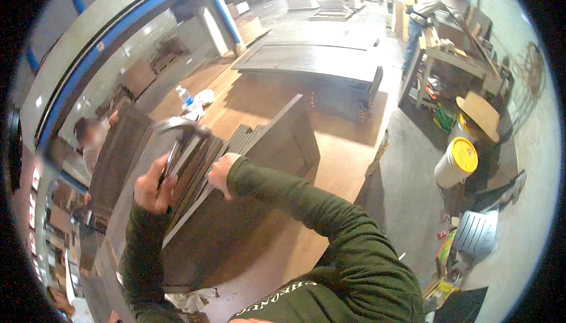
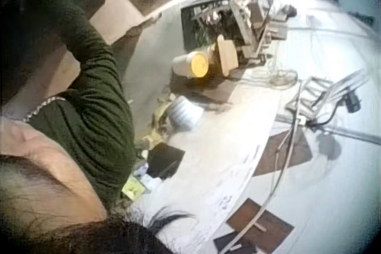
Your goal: The person assembles cabinet door frames by hammering wooden stiles and rails together, handling the pieces by hand and with a hammer.
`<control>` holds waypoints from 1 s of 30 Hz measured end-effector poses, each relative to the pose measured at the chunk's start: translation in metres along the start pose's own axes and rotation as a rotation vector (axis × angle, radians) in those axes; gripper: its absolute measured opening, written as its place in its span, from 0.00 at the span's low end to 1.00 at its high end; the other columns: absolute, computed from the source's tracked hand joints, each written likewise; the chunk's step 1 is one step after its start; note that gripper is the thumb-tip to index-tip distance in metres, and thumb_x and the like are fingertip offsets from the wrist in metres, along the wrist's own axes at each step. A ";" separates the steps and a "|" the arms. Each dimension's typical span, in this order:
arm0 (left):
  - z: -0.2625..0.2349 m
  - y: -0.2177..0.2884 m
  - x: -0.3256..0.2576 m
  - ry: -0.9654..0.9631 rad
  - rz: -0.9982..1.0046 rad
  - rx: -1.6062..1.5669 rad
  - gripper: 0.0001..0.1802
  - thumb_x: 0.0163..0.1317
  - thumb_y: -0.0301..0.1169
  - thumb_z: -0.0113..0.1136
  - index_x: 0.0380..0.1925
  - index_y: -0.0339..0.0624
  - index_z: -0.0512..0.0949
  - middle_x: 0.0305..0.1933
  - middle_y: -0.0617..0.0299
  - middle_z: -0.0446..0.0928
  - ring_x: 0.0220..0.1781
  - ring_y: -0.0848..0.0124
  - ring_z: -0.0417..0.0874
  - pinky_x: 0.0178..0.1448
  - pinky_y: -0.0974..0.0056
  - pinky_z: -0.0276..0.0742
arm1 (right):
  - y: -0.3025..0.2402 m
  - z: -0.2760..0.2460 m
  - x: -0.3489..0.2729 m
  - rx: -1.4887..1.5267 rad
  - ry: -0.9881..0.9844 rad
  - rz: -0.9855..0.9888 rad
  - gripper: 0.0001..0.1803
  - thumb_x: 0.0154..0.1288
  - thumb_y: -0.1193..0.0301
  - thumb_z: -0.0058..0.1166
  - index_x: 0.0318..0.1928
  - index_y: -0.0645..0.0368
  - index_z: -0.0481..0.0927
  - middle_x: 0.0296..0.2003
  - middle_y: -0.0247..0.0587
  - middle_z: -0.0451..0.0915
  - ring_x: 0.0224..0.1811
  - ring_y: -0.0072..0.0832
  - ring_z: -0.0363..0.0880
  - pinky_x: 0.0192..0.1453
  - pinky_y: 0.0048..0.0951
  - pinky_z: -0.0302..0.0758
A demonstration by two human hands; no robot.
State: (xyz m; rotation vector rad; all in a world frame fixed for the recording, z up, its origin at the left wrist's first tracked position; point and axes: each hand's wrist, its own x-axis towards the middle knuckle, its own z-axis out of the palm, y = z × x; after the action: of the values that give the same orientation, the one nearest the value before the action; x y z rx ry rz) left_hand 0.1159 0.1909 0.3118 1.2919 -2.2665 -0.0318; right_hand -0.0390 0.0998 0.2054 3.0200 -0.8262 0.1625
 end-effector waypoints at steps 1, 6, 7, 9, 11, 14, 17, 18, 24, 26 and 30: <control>0.009 0.000 0.021 0.048 0.079 -0.021 0.18 0.55 0.30 0.52 0.48 0.42 0.68 0.26 0.48 0.75 0.28 0.50 0.78 0.30 0.60 0.72 | -0.001 0.009 0.006 -0.019 0.038 0.010 0.13 0.36 0.62 0.59 0.25 0.55 0.81 0.25 0.40 0.80 0.32 0.34 0.80 0.34 0.34 0.77; 0.069 0.007 0.106 0.164 0.000 -0.407 0.19 0.56 0.32 0.52 0.49 0.46 0.68 0.17 0.55 0.71 0.14 0.61 0.72 0.21 0.66 0.65 | 0.012 0.040 0.017 0.030 0.067 0.031 0.15 0.31 0.62 0.60 0.26 0.53 0.81 0.25 0.39 0.80 0.32 0.35 0.80 0.34 0.32 0.76; 0.090 0.006 0.120 0.158 -0.065 -0.507 0.21 0.56 0.33 0.53 0.51 0.48 0.68 0.18 0.55 0.72 0.14 0.60 0.71 0.20 0.66 0.64 | 0.021 0.054 0.022 0.035 0.063 0.023 0.16 0.29 0.62 0.61 0.26 0.53 0.81 0.26 0.39 0.80 0.32 0.35 0.80 0.34 0.32 0.76; 0.118 -0.057 0.124 0.168 0.262 0.055 0.18 0.59 0.32 0.48 0.51 0.45 0.69 0.21 0.53 0.73 0.21 0.68 0.75 0.29 0.63 0.70 | 0.003 0.052 0.034 0.028 0.320 -0.054 0.20 0.26 0.61 0.65 0.27 0.52 0.81 0.27 0.38 0.80 0.32 0.35 0.80 0.34 0.32 0.76; 0.126 -0.057 0.119 -0.240 0.115 0.387 0.18 0.58 0.35 0.50 0.49 0.47 0.70 0.26 0.49 0.76 0.31 0.59 0.78 0.36 0.60 0.72 | -0.007 0.040 0.023 0.017 0.490 -0.051 0.20 0.26 0.60 0.67 0.28 0.51 0.81 0.27 0.38 0.80 0.32 0.34 0.80 0.35 0.32 0.76; 0.112 -0.017 0.143 -0.035 0.249 0.254 0.17 0.57 0.36 0.52 0.47 0.47 0.72 0.23 0.51 0.76 0.29 0.57 0.78 0.33 0.61 0.73 | 0.008 0.041 0.016 -0.025 0.357 0.091 0.20 0.27 0.60 0.68 0.28 0.50 0.82 0.27 0.36 0.80 0.31 0.32 0.80 0.35 0.31 0.75; 0.100 -0.003 0.145 0.154 0.106 -0.140 0.15 0.58 0.34 0.52 0.45 0.43 0.71 0.26 0.49 0.75 0.29 0.58 0.78 0.34 0.63 0.72 | 0.010 0.047 0.022 0.029 0.119 0.083 0.19 0.29 0.57 0.67 0.26 0.51 0.83 0.25 0.34 0.80 0.31 0.31 0.80 0.35 0.30 0.75; 0.109 0.009 0.148 0.218 0.091 -0.229 0.15 0.58 0.34 0.53 0.44 0.42 0.71 0.25 0.50 0.75 0.28 0.59 0.78 0.33 0.64 0.71 | 0.019 0.061 0.028 0.028 0.140 0.107 0.19 0.29 0.56 0.67 0.26 0.51 0.83 0.24 0.34 0.80 0.31 0.31 0.80 0.35 0.29 0.76; 0.134 -0.029 0.133 -0.171 0.086 0.460 0.19 0.57 0.43 0.51 0.50 0.62 0.70 0.33 0.54 0.78 0.37 0.56 0.79 0.43 0.59 0.73 | 0.010 0.049 0.046 0.055 0.284 0.064 0.18 0.36 0.58 0.63 0.30 0.52 0.81 0.28 0.37 0.80 0.33 0.32 0.79 0.37 0.31 0.75; 0.118 -0.015 0.136 -0.093 0.032 0.345 0.18 0.58 0.40 0.51 0.50 0.59 0.70 0.29 0.55 0.77 0.32 0.56 0.79 0.37 0.60 0.73 | 0.006 0.049 0.038 0.059 0.274 0.069 0.18 0.38 0.58 0.62 0.31 0.52 0.81 0.29 0.38 0.79 0.34 0.32 0.79 0.38 0.31 0.74; 0.117 0.002 0.148 0.264 0.114 -0.234 0.20 0.57 0.36 0.53 0.51 0.49 0.69 0.28 0.54 0.77 0.30 0.58 0.80 0.31 0.61 0.73 | 0.020 0.057 0.040 0.068 0.243 0.106 0.17 0.42 0.59 0.59 0.34 0.52 0.80 0.31 0.39 0.79 0.36 0.32 0.78 0.39 0.32 0.74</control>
State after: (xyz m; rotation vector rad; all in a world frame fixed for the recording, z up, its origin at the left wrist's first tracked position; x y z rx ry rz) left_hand 0.0013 0.0458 0.2757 0.9829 -2.0381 -0.0792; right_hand -0.0094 0.0608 0.1519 2.9349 -0.9733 0.5566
